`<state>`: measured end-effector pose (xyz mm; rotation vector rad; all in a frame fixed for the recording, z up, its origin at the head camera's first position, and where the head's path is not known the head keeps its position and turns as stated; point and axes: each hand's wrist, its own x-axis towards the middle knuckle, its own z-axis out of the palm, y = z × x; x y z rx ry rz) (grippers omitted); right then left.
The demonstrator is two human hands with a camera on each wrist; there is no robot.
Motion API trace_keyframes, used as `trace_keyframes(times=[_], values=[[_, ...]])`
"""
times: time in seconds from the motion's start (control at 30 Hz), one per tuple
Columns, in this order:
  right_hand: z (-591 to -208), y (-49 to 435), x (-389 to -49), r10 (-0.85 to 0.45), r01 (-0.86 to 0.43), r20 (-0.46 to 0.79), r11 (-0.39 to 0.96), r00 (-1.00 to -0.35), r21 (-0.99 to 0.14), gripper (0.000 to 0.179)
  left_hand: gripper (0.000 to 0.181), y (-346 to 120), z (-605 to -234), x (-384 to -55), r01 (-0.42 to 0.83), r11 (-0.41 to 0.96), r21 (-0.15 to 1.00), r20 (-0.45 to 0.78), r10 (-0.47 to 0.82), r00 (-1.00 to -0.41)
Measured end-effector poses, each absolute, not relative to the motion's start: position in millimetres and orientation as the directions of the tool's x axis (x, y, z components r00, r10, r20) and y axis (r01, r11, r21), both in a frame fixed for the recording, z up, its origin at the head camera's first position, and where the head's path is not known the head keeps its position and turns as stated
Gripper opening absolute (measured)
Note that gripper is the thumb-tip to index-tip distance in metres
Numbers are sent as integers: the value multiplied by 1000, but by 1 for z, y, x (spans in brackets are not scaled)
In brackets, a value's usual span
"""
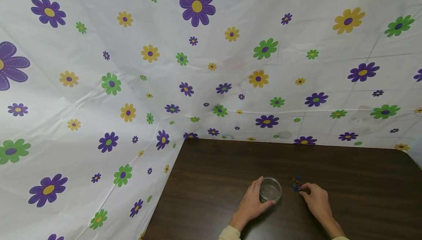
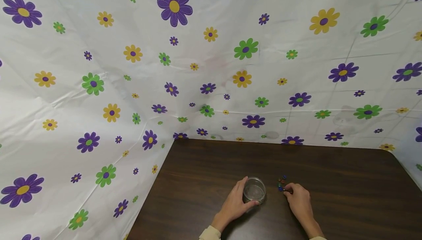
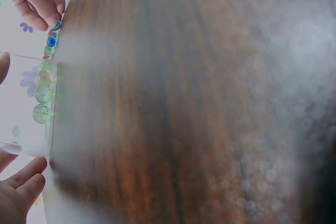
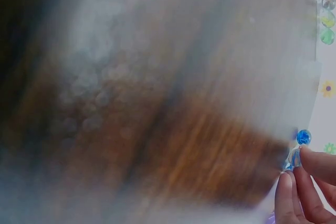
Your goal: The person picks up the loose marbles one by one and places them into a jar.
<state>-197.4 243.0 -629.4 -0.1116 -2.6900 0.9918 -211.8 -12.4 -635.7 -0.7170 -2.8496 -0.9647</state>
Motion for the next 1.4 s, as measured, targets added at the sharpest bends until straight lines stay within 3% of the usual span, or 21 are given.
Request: trace_keyframes(times=[0.73, 1.4], values=[[-625, 242, -194, 92, -54, 199, 779, -976, -625, 11, 91, -13, -636, -211, 423, 703, 571, 172, 402, -899], [-625, 246, -194, 119, -20, 178, 778, -977, -628, 5, 92, -12, -635, -211, 426, 705, 567, 178, 401, -899]])
